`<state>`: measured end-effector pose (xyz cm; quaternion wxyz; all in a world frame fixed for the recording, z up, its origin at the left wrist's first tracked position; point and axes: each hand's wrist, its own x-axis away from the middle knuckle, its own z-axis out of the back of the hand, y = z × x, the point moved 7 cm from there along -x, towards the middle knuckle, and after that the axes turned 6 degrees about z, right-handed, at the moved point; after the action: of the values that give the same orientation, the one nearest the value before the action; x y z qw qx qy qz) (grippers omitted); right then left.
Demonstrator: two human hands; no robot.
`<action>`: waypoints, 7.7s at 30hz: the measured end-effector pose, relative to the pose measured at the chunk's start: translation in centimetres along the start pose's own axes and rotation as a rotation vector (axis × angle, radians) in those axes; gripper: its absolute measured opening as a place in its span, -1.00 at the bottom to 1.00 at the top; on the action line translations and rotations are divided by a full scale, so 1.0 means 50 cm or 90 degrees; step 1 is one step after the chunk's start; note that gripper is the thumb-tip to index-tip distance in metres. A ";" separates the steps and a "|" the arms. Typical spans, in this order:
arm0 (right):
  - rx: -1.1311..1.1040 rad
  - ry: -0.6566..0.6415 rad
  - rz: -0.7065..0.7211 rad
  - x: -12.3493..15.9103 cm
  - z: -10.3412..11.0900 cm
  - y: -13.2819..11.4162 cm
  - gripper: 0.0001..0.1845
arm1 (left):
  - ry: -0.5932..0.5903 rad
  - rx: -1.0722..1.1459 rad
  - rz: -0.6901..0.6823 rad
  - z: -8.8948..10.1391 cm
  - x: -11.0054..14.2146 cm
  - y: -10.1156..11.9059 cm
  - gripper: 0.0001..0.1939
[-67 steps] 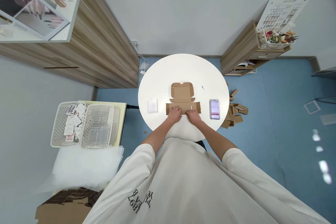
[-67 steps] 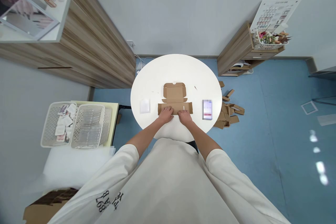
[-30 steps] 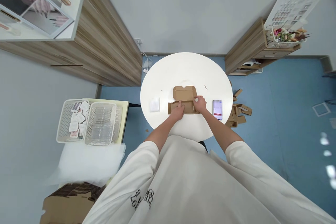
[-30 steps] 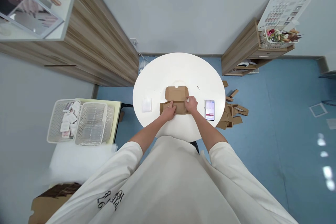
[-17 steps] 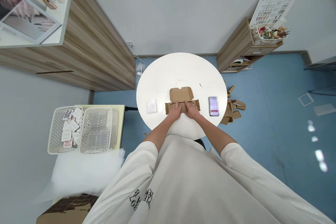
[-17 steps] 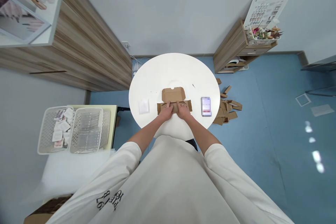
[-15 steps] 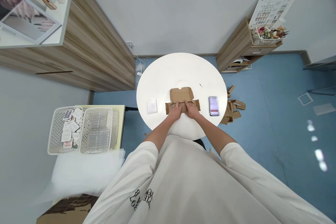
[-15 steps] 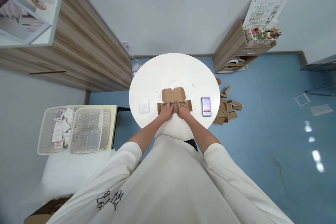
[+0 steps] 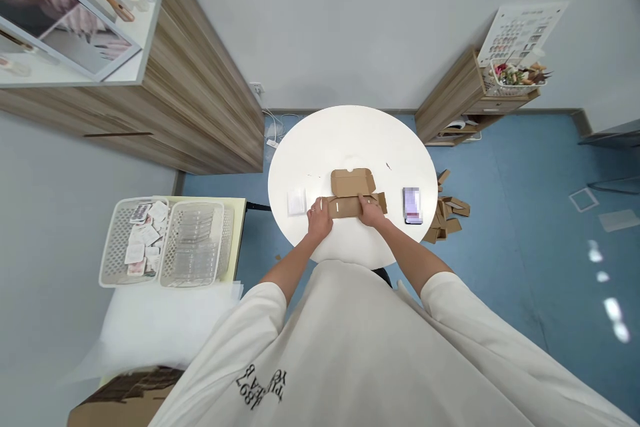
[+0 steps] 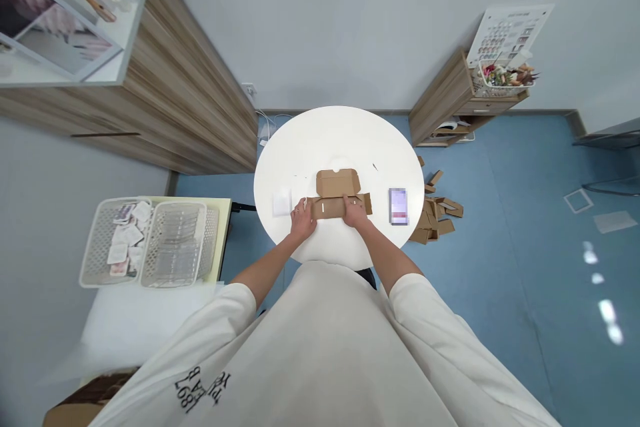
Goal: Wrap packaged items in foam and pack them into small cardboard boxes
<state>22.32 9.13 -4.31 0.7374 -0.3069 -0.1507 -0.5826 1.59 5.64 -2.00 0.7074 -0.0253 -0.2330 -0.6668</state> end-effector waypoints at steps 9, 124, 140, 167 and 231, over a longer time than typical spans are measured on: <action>0.018 -0.011 -0.018 0.003 -0.001 -0.011 -0.03 | -0.050 0.027 0.039 -0.030 -0.029 -0.005 -0.30; -0.016 0.112 -0.080 0.068 0.045 0.045 -0.36 | -0.158 -0.157 -0.207 -0.037 -0.078 0.111 -0.29; -0.002 0.080 -0.051 0.056 0.005 0.022 -0.54 | -0.135 -0.152 -0.209 -0.042 -0.076 0.105 -0.20; 0.095 0.027 -0.040 0.049 0.005 -0.012 -0.64 | -0.077 -0.162 -0.208 -0.038 -0.061 0.097 -0.30; 0.100 0.084 0.051 0.048 -0.003 -0.028 -0.02 | 0.010 0.211 0.019 0.117 -0.083 -0.049 -0.72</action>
<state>21.62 7.00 -2.67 0.7903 -0.2150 -0.1349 -0.5577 -2.51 11.26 1.04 0.7133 0.0938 -0.3339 -0.6090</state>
